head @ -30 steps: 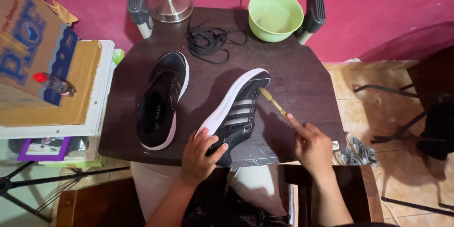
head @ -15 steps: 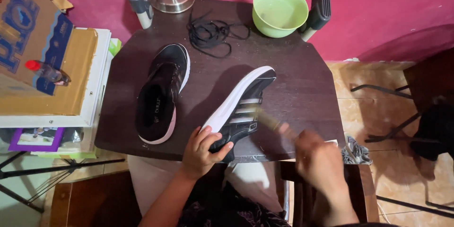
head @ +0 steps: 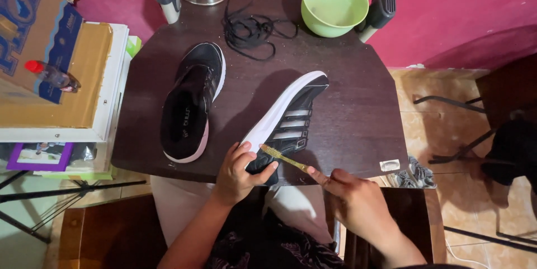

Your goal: The person scrubs a black sneaker with a toothbrush dipped in a bowl of water. They repeatedly dip the brush and scrub the upper and side panels of the shoe while holding it on a table.

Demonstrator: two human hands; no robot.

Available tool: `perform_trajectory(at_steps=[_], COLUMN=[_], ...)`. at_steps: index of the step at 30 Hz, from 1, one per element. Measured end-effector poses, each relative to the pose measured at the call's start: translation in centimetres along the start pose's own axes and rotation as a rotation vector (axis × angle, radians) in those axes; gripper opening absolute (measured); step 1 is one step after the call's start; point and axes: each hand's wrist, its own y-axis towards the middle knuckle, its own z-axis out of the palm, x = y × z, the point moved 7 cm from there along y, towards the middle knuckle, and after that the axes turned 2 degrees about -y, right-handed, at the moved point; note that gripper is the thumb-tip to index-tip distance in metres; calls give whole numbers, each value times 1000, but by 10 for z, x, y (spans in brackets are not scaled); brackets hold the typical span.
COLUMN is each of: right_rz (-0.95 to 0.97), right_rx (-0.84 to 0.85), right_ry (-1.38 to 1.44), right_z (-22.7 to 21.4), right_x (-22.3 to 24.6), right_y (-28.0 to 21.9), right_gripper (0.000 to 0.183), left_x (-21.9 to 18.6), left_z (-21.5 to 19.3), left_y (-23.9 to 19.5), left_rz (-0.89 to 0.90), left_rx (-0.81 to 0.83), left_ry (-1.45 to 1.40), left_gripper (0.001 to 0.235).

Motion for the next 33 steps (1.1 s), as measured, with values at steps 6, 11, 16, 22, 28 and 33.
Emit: perform_trajectory(at_steps=[6,11,16,22,28,33], right_rz=[-18,93,-162,-96,-45,-38], right_rx=[8,-135,-156,-284,-456,-582], right_ry=[104,10,497,356,365,449], right_z=[-13,21,51,81,92,75], right_x=[7,-56,-46,-66,-71,-71], right_y=[5,8,0,-21,-19,-12], right_gripper=[78,33,56,61,64,49], left_x=[-1,1,6,10,11,14], left_z=[2,7,-7,-3,-3,-1], left_y=[-3,-6,4,0,2,18], left_rz=[8,-22,-41,-84,-109,-299], left_rx=[-12,-95,-42,-60,-95,-157], left_ry=[59,80,-5,-106,-142,-243], left_gripper=[51,42,56,58,50,48])
